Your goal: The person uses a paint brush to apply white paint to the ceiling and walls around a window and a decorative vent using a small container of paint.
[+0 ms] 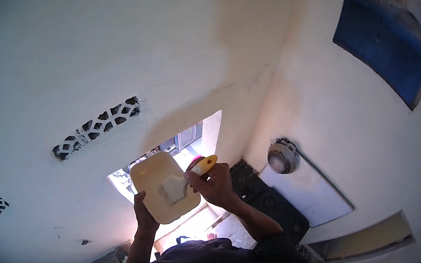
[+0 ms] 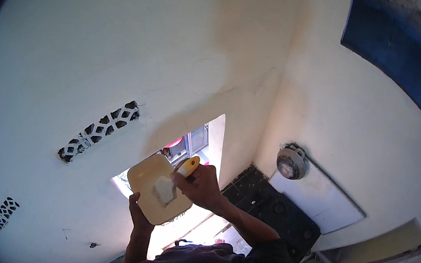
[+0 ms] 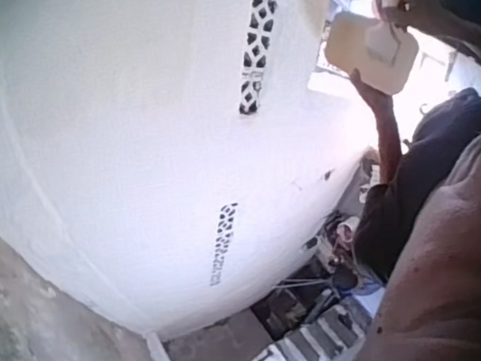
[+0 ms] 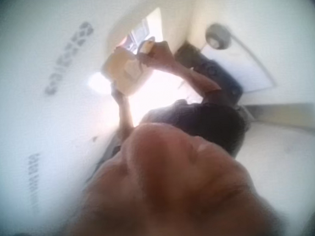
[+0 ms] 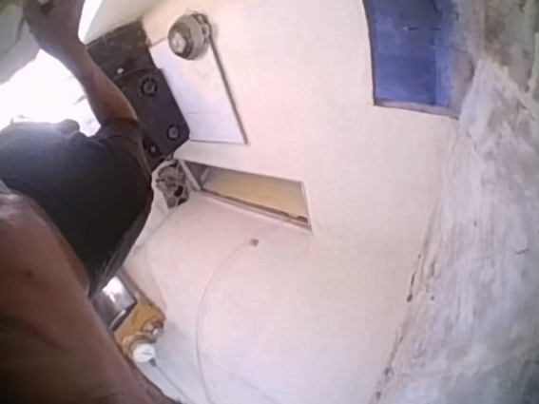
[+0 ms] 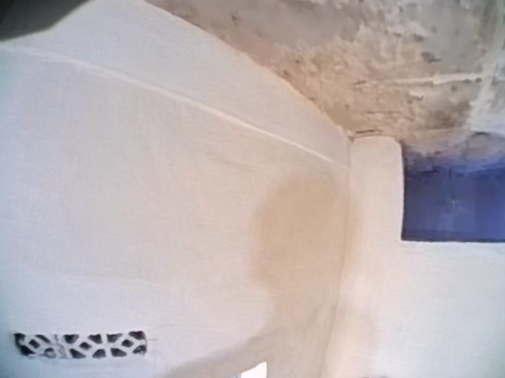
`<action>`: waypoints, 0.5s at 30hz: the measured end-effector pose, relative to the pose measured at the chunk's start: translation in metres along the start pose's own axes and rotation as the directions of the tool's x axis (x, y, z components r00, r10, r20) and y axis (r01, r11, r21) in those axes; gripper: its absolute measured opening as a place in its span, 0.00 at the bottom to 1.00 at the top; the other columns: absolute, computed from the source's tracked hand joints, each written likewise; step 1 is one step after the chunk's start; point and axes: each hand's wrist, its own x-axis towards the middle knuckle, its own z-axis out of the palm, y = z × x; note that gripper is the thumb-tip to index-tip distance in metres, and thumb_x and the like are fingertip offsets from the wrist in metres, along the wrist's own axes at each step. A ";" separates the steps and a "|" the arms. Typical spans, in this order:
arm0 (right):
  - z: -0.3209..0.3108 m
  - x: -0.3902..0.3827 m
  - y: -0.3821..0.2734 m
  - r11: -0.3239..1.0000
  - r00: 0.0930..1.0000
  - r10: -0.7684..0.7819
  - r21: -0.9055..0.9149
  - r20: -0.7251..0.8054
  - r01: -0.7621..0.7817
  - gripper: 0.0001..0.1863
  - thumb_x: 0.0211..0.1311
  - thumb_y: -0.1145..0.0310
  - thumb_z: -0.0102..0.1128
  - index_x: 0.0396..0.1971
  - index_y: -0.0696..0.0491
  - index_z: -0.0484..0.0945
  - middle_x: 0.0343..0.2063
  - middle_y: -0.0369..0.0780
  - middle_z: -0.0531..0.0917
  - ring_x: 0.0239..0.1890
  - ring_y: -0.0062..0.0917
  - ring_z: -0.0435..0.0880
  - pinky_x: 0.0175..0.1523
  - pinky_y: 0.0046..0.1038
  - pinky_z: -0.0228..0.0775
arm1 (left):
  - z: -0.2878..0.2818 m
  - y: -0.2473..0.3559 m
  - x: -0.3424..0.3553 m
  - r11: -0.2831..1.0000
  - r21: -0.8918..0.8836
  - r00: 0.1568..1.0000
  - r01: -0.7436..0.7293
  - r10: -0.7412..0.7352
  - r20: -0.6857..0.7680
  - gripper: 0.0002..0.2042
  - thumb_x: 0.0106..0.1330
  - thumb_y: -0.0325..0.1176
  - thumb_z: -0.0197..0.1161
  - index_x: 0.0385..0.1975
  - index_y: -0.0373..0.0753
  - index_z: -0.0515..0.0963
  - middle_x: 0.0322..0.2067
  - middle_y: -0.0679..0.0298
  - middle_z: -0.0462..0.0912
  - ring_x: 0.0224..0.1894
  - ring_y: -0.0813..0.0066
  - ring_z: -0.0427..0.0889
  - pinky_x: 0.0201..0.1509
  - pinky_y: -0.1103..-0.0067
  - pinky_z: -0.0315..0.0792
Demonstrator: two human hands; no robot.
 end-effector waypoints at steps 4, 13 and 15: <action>0.000 -0.004 -0.001 0.996 0.999 0.028 0.081 -0.024 -0.026 0.09 0.59 0.70 0.64 0.28 0.61 0.81 0.19 0.37 0.84 0.23 0.14 0.82 0.28 0.21 0.75 | 0.001 -0.003 -0.001 1.000 -0.009 1.000 0.000 0.000 -0.002 0.29 0.65 0.49 0.47 0.60 0.36 0.66 0.54 0.54 0.74 0.55 0.60 0.76 0.58 0.64 0.72; -0.004 -0.008 0.002 0.998 0.999 -0.003 -0.069 -0.042 0.000 0.07 0.60 0.72 0.65 0.28 0.60 0.81 0.19 0.37 0.83 0.19 0.16 0.82 0.25 0.18 0.75 | -0.012 -0.013 -0.001 0.999 -0.039 0.995 -0.033 0.029 -0.092 0.23 0.70 0.44 0.43 0.55 0.34 0.69 0.47 0.56 0.77 0.50 0.63 0.79 0.55 0.66 0.75; -0.004 -0.011 0.006 0.996 0.998 0.021 0.083 -0.066 -0.015 0.07 0.60 0.72 0.64 0.27 0.61 0.81 0.19 0.37 0.83 0.19 0.16 0.82 0.24 0.18 0.75 | -0.005 -0.009 -0.004 0.975 0.210 0.997 -0.072 0.079 -0.025 0.24 0.69 0.45 0.43 0.55 0.33 0.69 0.47 0.55 0.78 0.48 0.63 0.80 0.53 0.66 0.75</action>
